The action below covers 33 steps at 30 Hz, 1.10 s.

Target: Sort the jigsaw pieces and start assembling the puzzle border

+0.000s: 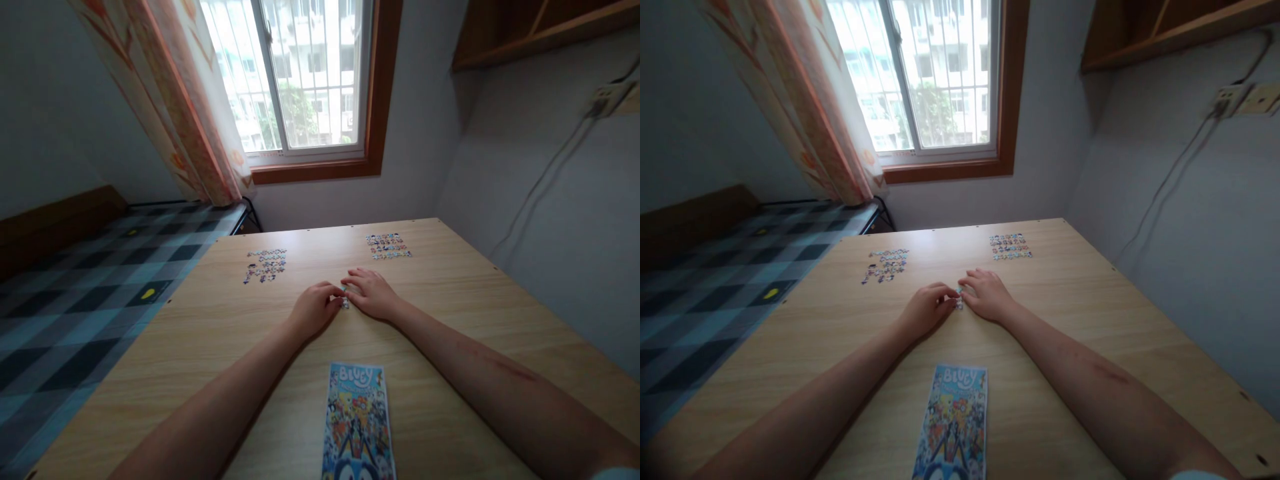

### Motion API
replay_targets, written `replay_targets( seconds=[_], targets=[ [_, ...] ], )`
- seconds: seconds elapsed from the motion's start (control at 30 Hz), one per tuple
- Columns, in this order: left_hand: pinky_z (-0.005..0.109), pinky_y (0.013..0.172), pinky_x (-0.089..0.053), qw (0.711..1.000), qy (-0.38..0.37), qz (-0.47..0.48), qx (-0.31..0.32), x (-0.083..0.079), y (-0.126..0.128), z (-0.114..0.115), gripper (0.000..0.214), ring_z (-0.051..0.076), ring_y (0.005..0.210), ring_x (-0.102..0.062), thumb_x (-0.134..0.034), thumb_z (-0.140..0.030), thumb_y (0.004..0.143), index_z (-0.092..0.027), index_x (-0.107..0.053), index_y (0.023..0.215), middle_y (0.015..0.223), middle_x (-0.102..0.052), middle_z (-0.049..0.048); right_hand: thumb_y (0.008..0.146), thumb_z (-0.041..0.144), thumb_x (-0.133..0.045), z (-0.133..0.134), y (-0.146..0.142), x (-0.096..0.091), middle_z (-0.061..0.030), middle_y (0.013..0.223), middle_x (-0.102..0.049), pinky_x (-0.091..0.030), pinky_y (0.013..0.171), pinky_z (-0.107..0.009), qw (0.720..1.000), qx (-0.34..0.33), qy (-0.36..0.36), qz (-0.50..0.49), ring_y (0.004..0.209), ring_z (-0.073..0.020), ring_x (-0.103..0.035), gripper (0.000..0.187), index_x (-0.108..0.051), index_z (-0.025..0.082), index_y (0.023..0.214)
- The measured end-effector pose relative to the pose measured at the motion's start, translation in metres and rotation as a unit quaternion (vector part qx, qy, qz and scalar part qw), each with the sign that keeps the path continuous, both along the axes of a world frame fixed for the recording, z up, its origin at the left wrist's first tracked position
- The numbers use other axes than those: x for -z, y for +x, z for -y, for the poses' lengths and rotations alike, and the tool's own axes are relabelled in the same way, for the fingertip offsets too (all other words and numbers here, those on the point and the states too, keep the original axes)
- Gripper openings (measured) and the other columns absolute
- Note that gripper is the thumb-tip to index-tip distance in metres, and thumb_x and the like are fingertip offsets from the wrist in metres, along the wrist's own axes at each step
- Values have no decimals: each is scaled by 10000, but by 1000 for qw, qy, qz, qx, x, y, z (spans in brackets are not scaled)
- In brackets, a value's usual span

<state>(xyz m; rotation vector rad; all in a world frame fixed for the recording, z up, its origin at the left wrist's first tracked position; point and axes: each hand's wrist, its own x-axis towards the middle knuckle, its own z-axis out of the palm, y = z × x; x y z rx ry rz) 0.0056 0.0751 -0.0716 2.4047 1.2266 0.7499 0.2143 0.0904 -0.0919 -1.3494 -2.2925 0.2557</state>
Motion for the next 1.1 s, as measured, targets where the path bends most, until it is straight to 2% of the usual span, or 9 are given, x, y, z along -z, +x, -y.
replay_targets(
  seconds=[0.2, 0.4, 0.57, 0.87, 1.1],
  targets=[
    [269, 734, -502, 1000, -7, 3, 7, -1, -9, 1, 153, 135, 706, -629, -652, -272, 870, -223, -788, 919, 945, -728, 45, 948, 395, -566, 1, 1, 0, -111, 1418, -598, -332, 1134, -479, 1000, 3, -6, 6, 1362, -289, -485, 364, -695, 250, 1256],
    [294, 836, -512, 999, 23, -38, 19, 0, -6, 4, 201, 178, 895, -671, -644, -297, 876, -275, -793, 1010, 1047, -734, 41, 924, 460, -604, 2, -1, -1, -116, 1435, -583, -330, 1138, -490, 1000, 8, -12, 4, 1376, -309, -472, 406, -690, 249, 1260],
    [300, 841, -514, 997, 35, -66, 23, 2, -5, 2, 177, 185, 902, -663, -640, -312, 889, -264, -802, 937, 1004, -737, 44, 908, 449, -628, 2, 0, 0, -108, 1426, -590, -336, 1132, -490, 1000, 13, -13, 0, 1368, -305, -479, 401, -692, 260, 1256],
    [348, 902, -509, 994, 60, -85, 33, 2, -3, 4, 195, 209, 953, -645, -625, -337, 901, -251, -792, 954, 1027, -730, 56, 913, 470, -619, 0, 3, 0, -109, 1456, -564, -309, 1151, -506, 1000, 11, -21, 3, 1392, -312, -450, 431, -676, 249, 1278],
    [387, 948, -501, 990, 61, -117, 44, -5, 1, 8, 228, 223, 995, -626, -578, -352, 929, -250, -778, 966, 1037, -711, 72, 917, 482, -610, -1, 5, 1, -97, 1457, -563, -307, 1154, -527, 1000, 11, -25, 2, 1398, -319, -442, 432, -673, 259, 1282]
  ],
)
